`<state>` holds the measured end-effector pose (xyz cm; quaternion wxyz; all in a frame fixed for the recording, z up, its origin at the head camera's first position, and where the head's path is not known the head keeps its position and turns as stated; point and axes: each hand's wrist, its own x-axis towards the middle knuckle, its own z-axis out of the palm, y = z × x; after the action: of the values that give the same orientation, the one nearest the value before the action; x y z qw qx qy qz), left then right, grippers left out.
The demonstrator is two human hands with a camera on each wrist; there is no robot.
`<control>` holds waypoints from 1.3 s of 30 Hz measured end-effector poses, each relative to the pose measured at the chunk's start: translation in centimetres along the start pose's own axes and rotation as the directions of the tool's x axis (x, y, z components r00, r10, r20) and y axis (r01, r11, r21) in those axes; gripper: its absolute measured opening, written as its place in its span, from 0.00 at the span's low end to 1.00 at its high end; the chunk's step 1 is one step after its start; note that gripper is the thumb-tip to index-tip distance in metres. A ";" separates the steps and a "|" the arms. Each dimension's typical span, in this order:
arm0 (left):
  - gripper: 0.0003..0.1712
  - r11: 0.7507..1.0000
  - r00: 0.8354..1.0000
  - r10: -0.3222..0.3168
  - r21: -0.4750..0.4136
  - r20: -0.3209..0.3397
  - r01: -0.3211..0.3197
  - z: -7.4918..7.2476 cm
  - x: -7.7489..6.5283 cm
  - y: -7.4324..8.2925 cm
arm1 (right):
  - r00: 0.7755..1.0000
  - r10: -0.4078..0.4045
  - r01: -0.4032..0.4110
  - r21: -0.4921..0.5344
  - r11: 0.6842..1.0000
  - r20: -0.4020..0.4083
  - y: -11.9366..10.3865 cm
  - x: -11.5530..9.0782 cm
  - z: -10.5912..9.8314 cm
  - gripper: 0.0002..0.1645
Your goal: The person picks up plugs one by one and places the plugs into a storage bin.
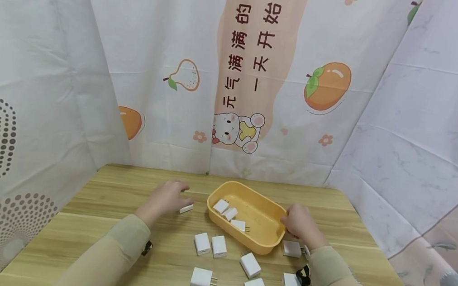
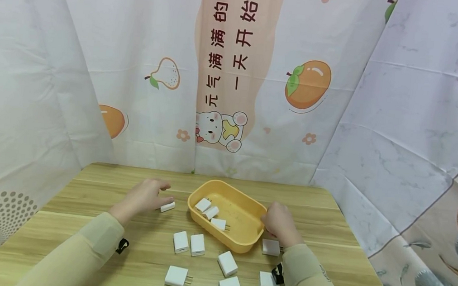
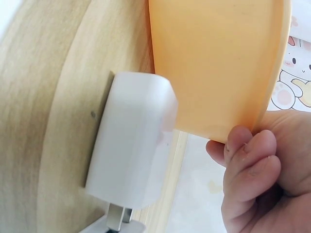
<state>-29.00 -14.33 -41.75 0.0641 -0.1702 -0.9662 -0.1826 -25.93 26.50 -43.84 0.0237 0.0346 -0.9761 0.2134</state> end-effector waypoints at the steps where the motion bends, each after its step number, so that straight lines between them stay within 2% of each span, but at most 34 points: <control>1: 0.29 1.000 1.000 -0.008 -0.002 0.007 0.008 0.1 0.1 -0.1 | 1.000 -0.002 0.002 -0.001 1.000 -0.003 0.0 0.0 0.0 0.19; 11: 0.30 0.997 0.993 -0.074 0.018 0.091 0.073 1.4 0.9 -1.4 | 1.000 0.005 -0.006 0.010 1.000 0.009 -0.1 0.1 -0.2 0.20; 18: 0.33 0.991 0.978 -0.131 0.049 0.162 0.125 2.1 1.5 -1.8 | 1.000 0.005 -0.005 -0.004 1.000 0.011 -0.2 0.0 -0.3 0.20; 25: 0.17 0.991 0.964 -0.133 0.041 0.232 0.127 2.4 1.7 -1.6 | 1.000 -0.002 0.002 -0.004 1.000 0.002 -0.1 0.0 -0.2 0.20; 34: 0.11 0.991 0.967 -0.123 0.072 0.225 0.109 3.0 1.7 -1.4 | 1.000 -0.014 0.014 -0.004 1.000 -0.011 0.1 0.1 0.0 0.19; 39: 0.12 0.991 0.967 -0.126 0.078 0.222 0.111 2.9 1.9 -1.1 | 1.000 -0.016 0.016 0.005 1.000 -0.014 0.1 0.1 -0.1 0.19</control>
<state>-31.32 -13.65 -44.47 -0.0518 -0.1295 -0.9811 -0.1342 -26.00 26.61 -43.82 0.0320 0.0413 -0.9750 0.2161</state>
